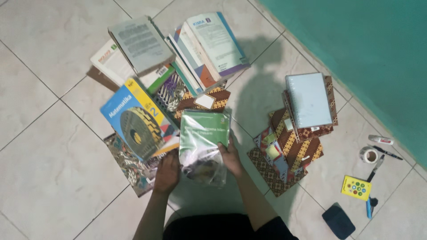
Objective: The person organizes glasses into a case with a cleaning cloth, places the case and tissue boxes onto shelves in a cabinet, and then sorts a pile of books on the floor.
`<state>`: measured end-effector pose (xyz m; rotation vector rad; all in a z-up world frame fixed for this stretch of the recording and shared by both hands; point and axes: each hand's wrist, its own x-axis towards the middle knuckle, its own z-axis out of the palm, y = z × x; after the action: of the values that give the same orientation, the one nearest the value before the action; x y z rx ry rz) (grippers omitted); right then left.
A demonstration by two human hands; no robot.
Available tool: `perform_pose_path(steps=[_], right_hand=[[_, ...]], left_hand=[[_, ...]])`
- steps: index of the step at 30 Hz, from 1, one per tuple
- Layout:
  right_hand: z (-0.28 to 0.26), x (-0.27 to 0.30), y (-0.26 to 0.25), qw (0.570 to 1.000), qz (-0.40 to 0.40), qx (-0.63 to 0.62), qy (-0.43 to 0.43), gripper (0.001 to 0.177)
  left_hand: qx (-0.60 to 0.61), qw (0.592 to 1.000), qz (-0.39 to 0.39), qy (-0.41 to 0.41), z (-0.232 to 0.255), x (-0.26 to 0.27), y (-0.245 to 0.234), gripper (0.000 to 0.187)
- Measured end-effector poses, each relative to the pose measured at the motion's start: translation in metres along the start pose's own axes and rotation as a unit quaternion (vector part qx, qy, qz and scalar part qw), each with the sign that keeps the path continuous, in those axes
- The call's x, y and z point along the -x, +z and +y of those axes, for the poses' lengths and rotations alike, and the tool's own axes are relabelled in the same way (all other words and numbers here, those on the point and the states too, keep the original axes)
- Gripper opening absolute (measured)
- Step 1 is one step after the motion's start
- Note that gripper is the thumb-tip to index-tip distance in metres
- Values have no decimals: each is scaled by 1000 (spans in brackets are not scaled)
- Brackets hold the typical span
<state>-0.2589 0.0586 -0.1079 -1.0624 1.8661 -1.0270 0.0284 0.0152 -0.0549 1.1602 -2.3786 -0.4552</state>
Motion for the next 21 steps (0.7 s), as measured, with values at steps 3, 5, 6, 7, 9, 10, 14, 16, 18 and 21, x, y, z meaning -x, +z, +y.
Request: perform_pose_path(steps=[3,5,6,7,9,10,14,16,18,21], right_hand=[[13,1,7,994,44,87,-53,42],[14,1,1,985,75,139,-72,47],[12,5,-7,971,108,198,-84,52],[9,6,-10,970,108,200,-84,52],[6,5,-22,992,28,114,44,31],[6,6,-24,992,28,115,44,31],[7,12,-52,987,28,30,158,35],[0,20,-73,981,31,17,189,33],[-15,34,-100,996,23,-11,91,47],[-29,39,-118,989,40,-45,136,55]], left_hand=[[10,992,-58,-113,0,4,15,46],[76,974,-67,-203,8,3,24,41],[151,942,-81,-288,14,6,31,36],[152,942,-81,-288,19,10,38,36],[-19,990,20,-138,33,17,53,57],[-18,990,20,-138,40,18,57,57],[-63,986,-55,-145,94,4,53,76],[-61,986,-74,-136,105,-11,35,79],[24,981,-124,-147,108,-26,20,63],[38,974,144,-173,87,-40,16,58]])
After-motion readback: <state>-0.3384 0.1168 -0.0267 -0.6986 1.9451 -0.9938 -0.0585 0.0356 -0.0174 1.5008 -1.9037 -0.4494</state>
